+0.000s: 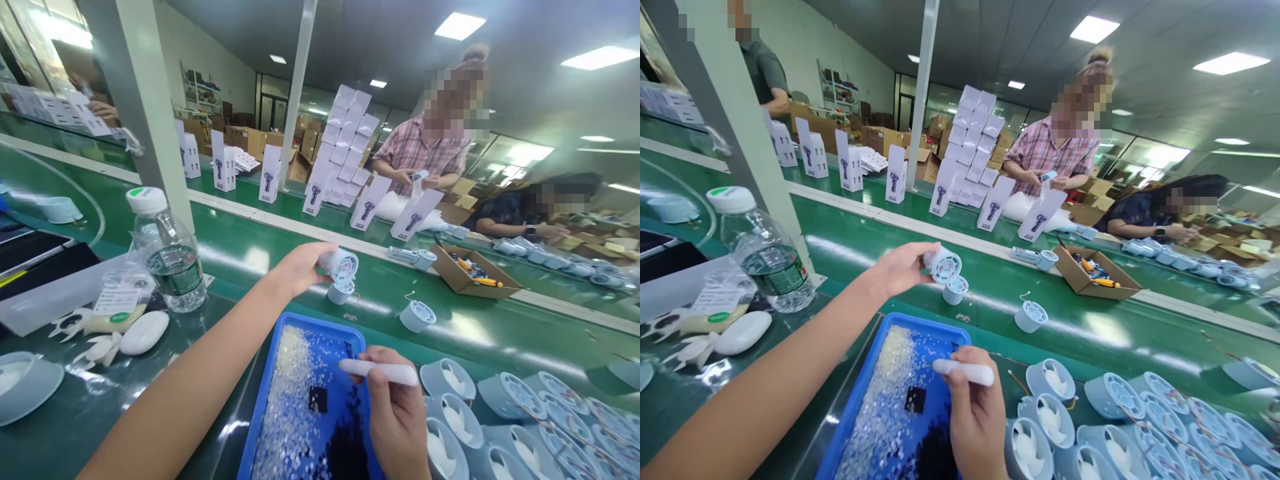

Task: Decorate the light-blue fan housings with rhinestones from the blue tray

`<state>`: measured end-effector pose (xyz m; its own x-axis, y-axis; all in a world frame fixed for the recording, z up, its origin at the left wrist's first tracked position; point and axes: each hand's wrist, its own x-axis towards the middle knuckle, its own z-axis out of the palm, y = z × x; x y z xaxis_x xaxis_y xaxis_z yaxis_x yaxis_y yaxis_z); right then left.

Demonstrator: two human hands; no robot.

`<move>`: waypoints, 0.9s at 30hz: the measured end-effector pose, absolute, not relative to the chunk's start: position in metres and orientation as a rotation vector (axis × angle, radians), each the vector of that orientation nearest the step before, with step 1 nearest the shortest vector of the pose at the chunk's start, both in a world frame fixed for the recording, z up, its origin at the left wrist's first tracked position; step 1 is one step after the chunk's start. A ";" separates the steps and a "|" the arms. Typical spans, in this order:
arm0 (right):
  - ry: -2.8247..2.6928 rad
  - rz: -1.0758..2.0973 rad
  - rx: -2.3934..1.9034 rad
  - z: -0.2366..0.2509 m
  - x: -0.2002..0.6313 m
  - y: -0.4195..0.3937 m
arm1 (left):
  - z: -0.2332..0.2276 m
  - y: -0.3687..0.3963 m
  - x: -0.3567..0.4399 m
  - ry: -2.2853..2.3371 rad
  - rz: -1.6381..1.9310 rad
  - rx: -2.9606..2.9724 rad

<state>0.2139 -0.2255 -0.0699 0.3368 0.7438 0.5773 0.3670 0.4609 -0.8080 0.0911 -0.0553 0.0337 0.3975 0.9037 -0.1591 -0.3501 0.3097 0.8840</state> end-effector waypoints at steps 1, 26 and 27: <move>-1.178 0.294 -1.113 -0.070 0.215 -0.225 | 0.032 -0.057 0.093 0.745 0.907 0.908; -0.803 0.475 -1.282 -0.056 0.219 -0.219 | 0.031 -0.082 0.106 0.831 0.630 1.335; -0.805 0.468 -1.272 -0.056 0.218 -0.218 | 0.032 -0.083 0.106 0.836 0.622 1.347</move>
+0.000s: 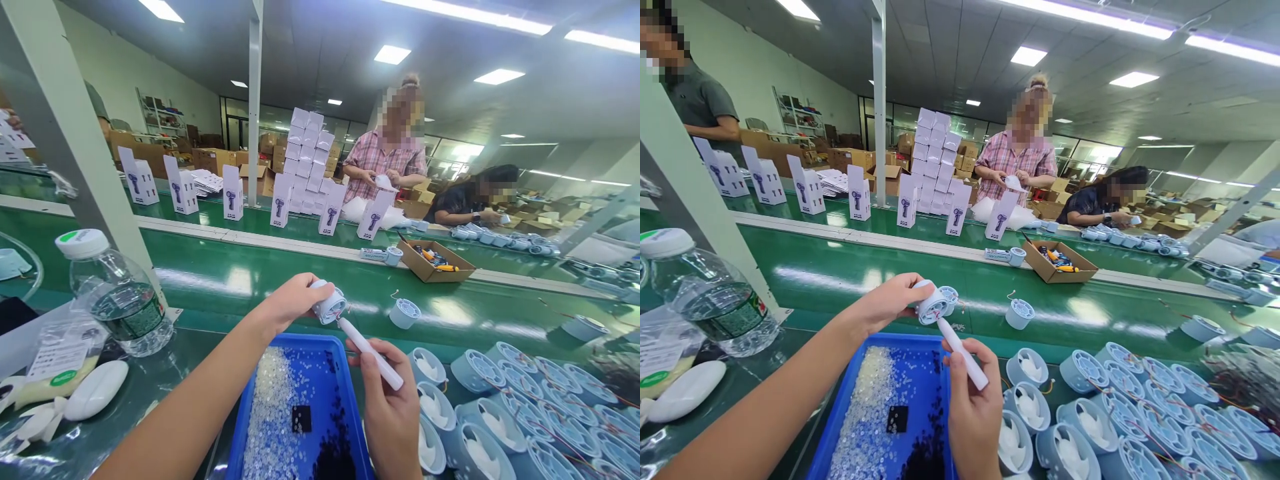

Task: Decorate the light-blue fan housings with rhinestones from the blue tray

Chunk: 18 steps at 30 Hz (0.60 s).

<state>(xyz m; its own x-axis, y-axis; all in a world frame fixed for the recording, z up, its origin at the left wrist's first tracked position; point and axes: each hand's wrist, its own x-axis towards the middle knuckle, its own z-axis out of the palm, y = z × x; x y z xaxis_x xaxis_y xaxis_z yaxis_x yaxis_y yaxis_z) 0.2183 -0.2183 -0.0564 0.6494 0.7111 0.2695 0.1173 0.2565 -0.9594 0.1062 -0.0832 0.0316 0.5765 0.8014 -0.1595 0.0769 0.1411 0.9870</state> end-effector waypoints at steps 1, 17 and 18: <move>-0.807 0.461 -1.260 -0.056 0.218 -0.218 | 0.033 -0.084 0.106 0.834 0.604 1.358; -1.082 0.803 -1.172 -0.046 0.205 -0.220 | 0.030 -0.132 0.146 0.827 1.288 1.133; -1.062 0.805 -1.166 -0.046 0.206 -0.220 | 0.028 -0.132 0.146 0.808 1.287 1.227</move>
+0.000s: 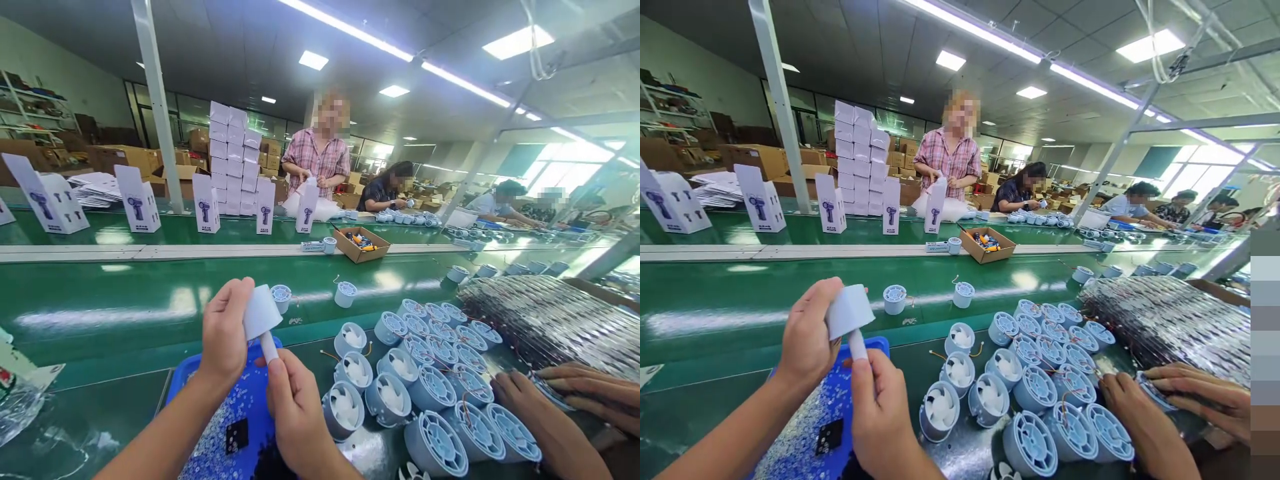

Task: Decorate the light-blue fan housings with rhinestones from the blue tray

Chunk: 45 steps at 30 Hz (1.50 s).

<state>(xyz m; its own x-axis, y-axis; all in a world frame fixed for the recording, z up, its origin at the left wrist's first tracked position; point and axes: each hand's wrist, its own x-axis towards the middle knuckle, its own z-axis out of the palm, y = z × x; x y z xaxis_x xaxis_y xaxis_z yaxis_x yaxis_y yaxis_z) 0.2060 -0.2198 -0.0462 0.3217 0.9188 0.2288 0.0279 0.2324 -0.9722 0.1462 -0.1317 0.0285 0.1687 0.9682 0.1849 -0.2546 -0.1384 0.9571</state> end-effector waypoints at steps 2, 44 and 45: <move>-1.030 0.778 -1.178 -0.044 0.209 -0.219 | 0.028 -0.128 0.145 0.776 1.193 1.479; -0.936 0.270 -1.162 -0.036 0.221 -0.238 | 0.059 -0.062 0.097 0.605 1.182 0.921; -0.975 0.370 -1.193 -0.037 0.222 -0.232 | 0.061 -0.056 0.087 0.617 1.238 0.872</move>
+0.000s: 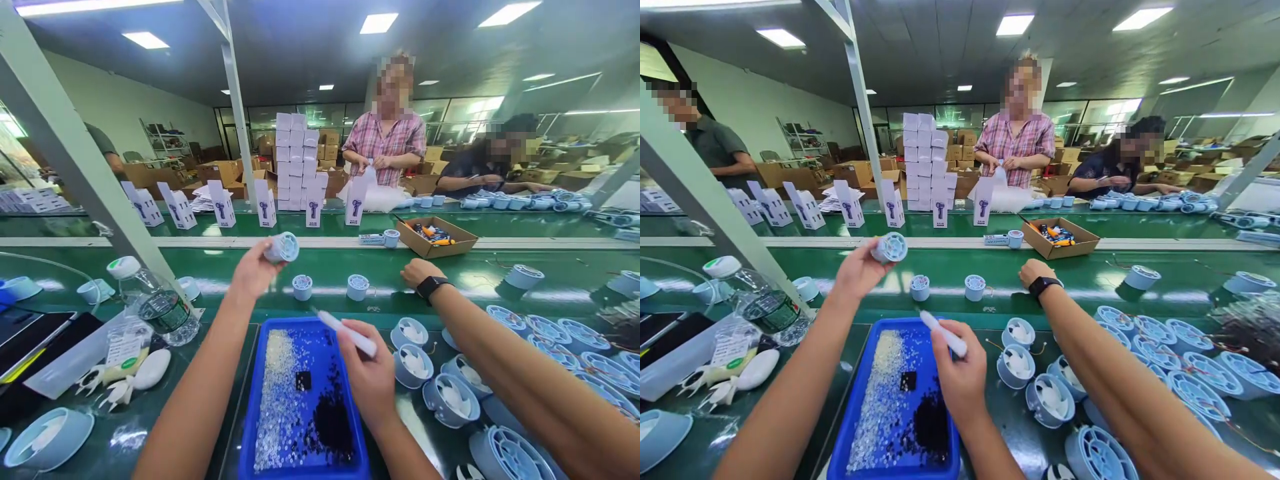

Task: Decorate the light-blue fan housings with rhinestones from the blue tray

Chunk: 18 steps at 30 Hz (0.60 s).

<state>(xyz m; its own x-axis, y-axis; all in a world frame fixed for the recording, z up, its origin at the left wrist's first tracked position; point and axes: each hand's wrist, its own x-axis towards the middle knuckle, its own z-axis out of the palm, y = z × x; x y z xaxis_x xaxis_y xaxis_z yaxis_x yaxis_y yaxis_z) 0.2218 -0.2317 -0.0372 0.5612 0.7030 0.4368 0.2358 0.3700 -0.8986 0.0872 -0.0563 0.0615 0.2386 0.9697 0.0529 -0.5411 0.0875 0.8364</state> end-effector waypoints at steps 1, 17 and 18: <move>-1.005 0.451 -1.214 -0.040 0.222 -0.226 | 0.064 -0.051 0.078 0.629 1.272 0.849; -1.131 0.457 -1.425 -0.069 0.226 -0.207 | 0.084 -0.050 0.037 0.684 1.406 1.009; -1.137 0.458 -1.430 -0.069 0.226 -0.207 | 0.082 -0.050 0.039 0.686 1.392 1.032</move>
